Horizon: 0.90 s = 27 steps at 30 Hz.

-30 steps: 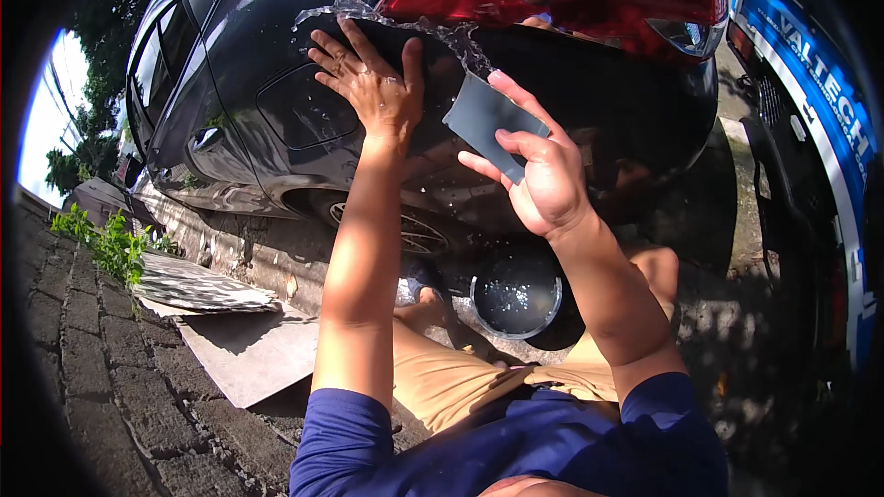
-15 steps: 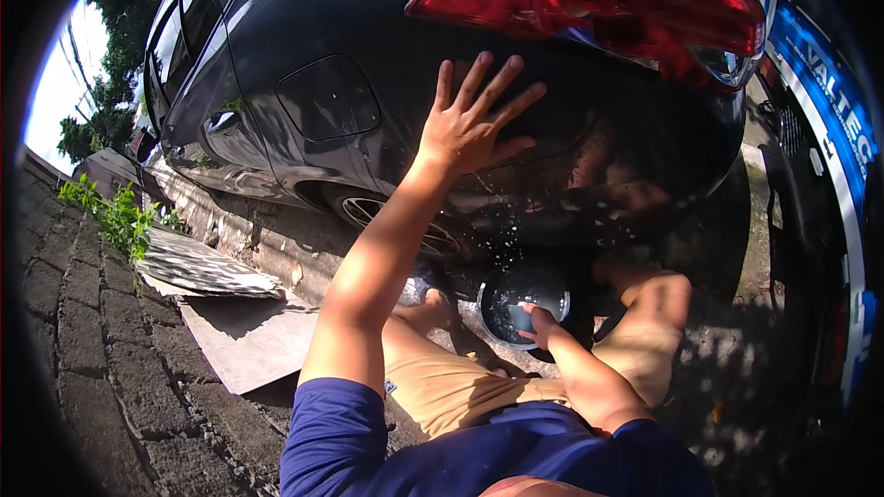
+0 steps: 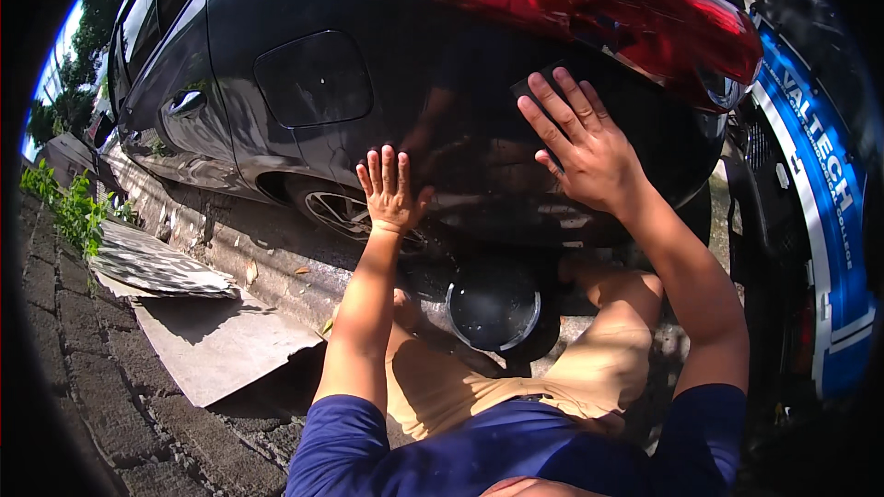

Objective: Wet sanding the rear bumper of a black car to prepare it for further detailing or painting.

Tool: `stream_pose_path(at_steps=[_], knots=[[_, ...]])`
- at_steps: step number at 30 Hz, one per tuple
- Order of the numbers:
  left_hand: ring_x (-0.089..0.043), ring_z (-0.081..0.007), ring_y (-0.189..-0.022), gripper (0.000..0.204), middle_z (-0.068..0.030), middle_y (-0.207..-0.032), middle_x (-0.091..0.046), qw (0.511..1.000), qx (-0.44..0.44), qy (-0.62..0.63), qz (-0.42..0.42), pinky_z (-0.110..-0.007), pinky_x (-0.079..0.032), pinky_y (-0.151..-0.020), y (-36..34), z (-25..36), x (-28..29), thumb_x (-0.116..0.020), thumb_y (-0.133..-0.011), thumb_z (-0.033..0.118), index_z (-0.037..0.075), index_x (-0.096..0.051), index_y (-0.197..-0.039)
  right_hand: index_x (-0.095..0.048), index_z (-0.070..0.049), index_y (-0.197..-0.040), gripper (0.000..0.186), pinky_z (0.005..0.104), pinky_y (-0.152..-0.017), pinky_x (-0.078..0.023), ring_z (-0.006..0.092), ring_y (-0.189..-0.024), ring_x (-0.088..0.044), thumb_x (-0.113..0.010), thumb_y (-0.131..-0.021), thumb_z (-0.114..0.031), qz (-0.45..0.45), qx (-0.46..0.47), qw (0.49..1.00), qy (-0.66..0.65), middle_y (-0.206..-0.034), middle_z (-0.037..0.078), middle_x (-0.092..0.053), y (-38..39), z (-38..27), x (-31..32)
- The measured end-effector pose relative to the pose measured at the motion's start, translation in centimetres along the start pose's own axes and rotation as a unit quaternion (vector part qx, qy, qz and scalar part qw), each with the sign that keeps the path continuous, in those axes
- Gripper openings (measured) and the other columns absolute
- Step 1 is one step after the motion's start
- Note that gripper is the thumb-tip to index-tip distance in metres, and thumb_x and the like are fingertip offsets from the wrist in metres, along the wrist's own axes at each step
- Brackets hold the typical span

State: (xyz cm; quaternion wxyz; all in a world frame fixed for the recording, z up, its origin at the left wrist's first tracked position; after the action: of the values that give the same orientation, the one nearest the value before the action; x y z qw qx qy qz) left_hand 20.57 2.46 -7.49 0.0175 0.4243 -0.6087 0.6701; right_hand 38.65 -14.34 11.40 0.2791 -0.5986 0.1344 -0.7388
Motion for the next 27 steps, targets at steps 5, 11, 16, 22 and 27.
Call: stream_pose_path(at_steps=[5, 11, 16, 22, 27], knots=[[0.005, -0.0402, -0.158, 0.102, -0.0153, -0.172, -0.003, 0.998, 0.048, 0.031, 0.007, -0.063, 0.007, -0.123, 5.5, -1.8, -1.9, -0.056, -0.092, 0.060, 0.009, -0.006, -0.165, -0.026, -0.016, -0.163, 0.069, 0.0499, -0.128, -0.004, 0.0278, -0.159, -0.011, -0.048, -0.101, -0.039, -0.135, 0.074, 0.973, 0.172, -0.172, 0.004, -0.014, 3.5, 3.5, -3.1], [-0.006, -0.0417, -0.157, 0.092, -0.0179, -0.170, -0.016, 0.989, 0.025, 0.031, 0.142, -0.061, 0.003, -0.124, 5.0, -0.9, -0.3, -0.040, -0.097, 0.066, 0.007, -0.017, -0.164, -0.019, -0.016, -0.164, 0.072, 0.0507, -0.128, 0.005, 0.0247, -0.159, -0.003, -0.036, -0.104, -0.052, -0.106, 0.148, 0.969, 0.169, -0.173, 0.002, -0.008, -8.8, -3.6, -5.4], [-0.012, -0.0422, -0.157, 0.090, -0.0188, -0.169, -0.020, 0.989, 0.027, 0.024, 0.146, -0.062, -0.001, -0.124, 5.4, -1.5, -0.7, -0.042, -0.097, 0.067, 0.008, -0.022, -0.163, -0.018, -0.017, -0.165, 0.074, 0.0518, -0.128, 0.004, 0.0247, -0.159, -0.004, -0.037, -0.103, -0.053, -0.085, 0.148, 0.966, 0.192, -0.173, 0.001, -0.008, -11.9, -4.9, -6.1], [-0.004, -0.0427, -0.157, 0.092, -0.0162, -0.170, -0.016, 0.973, 0.123, 0.100, 0.170, -0.063, 0.002, -0.123, 3.8, -0.6, -0.3, -0.046, -0.095, 0.068, 0.012, -0.021, -0.164, -0.019, -0.020, -0.165, 0.069, 0.0541, -0.127, 0.003, 0.0253, -0.159, -0.007, -0.034, -0.105, -0.052, -0.091, 0.101, 0.968, 0.209, -0.173, -0.001, -0.011, 3.1, 5.1, -2.2], [-0.003, -0.0432, -0.157, 0.095, -0.0191, -0.170, -0.014, 0.977, 0.120, 0.082, 0.159, -0.062, 0.001, -0.124, 5.6, -1.8, -1.0, -0.041, -0.097, 0.072, 0.009, -0.018, -0.164, -0.017, -0.019, -0.165, 0.072, 0.0520, -0.127, 0.003, 0.0244, -0.159, -0.006, -0.034, -0.105, -0.054, -0.100, 0.124, 0.966, 0.206, -0.173, 0.000, -0.009, -13.7, -4.4, -5.5]])
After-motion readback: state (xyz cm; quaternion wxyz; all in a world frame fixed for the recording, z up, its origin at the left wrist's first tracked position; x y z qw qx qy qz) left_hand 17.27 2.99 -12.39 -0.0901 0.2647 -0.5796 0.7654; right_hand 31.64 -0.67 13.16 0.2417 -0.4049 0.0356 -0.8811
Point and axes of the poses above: each hand's wrist, its own y-axis away from the middle knuckle, its own x-axis out of the back of the hand, z = x × y, the point moved 10 cm from there along -y, towards the middle knuckle
